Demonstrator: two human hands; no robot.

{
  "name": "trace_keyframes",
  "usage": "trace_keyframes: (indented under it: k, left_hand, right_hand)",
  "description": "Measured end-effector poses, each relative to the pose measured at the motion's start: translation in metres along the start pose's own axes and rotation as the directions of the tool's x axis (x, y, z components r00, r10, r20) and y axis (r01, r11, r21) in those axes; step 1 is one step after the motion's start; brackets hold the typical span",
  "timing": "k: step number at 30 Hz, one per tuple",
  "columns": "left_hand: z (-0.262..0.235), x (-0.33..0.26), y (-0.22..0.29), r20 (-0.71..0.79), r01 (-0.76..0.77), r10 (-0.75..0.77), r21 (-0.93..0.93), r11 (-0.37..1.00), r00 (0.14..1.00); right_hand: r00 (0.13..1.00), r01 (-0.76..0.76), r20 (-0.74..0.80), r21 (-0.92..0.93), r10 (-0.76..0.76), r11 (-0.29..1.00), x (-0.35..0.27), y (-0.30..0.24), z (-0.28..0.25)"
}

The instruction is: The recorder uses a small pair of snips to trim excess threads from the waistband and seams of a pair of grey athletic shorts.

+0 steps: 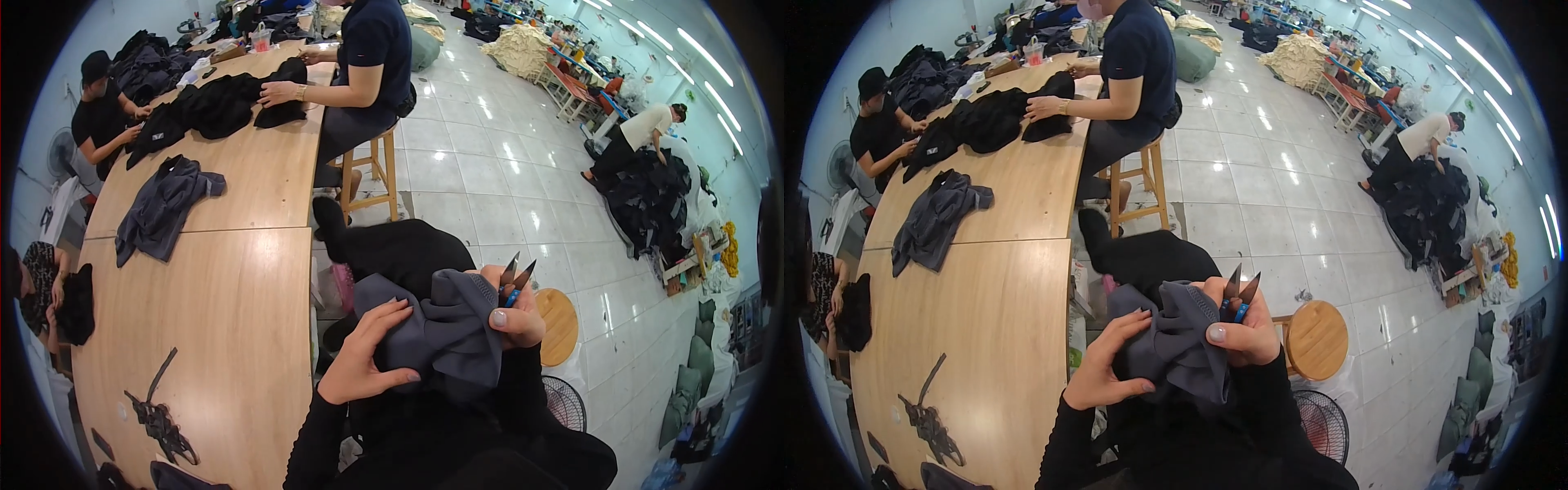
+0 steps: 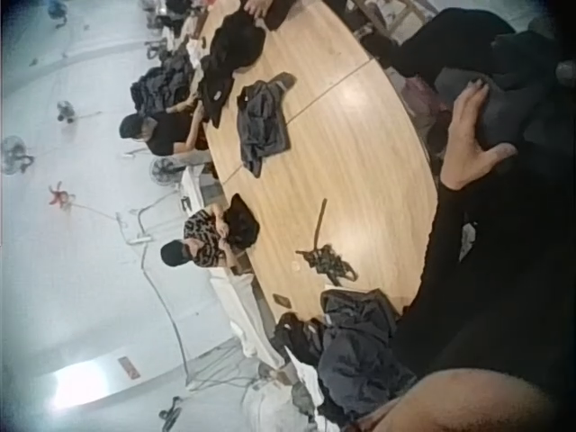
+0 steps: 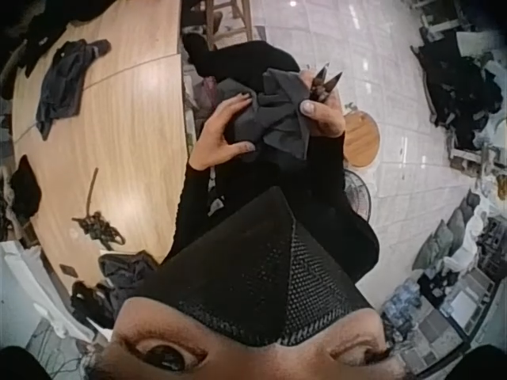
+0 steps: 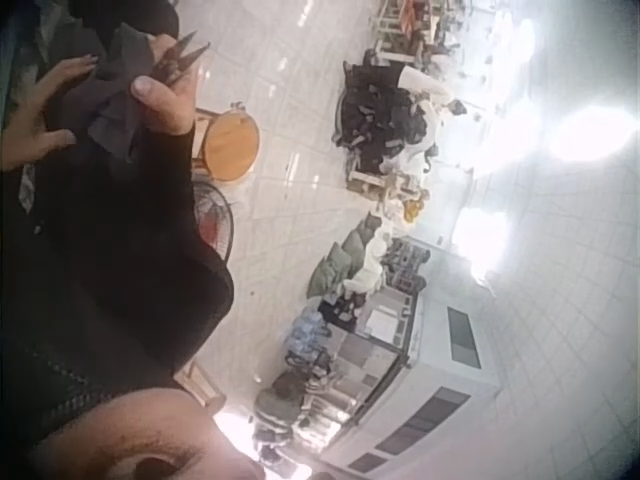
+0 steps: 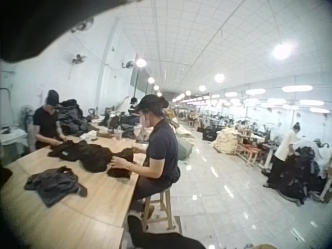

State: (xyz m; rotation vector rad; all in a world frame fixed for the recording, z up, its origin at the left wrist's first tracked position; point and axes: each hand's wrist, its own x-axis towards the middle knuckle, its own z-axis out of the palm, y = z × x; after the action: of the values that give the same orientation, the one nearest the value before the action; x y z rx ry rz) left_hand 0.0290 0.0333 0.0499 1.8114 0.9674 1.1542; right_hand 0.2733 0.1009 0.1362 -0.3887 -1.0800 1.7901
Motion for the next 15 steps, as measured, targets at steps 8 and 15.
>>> trace_keyframes:
  k: [8, 15]
  left_hand:
    - [-0.010, -0.019, -0.038, -0.159, 0.119, -0.062, 0.376, 0.919, 0.985]
    - [-0.070, 0.036, 0.006, -0.570, 0.233, -0.189, 0.005, 0.973, 0.799]
  right_hand:
    - [1.000, 0.010, -0.002, 0.034, -0.010, 0.999, 0.055, 0.018, -0.010]
    - [0.940, 0.001, -0.340, 0.055, 0.018, 0.998, 0.138, 0.021, -0.008]
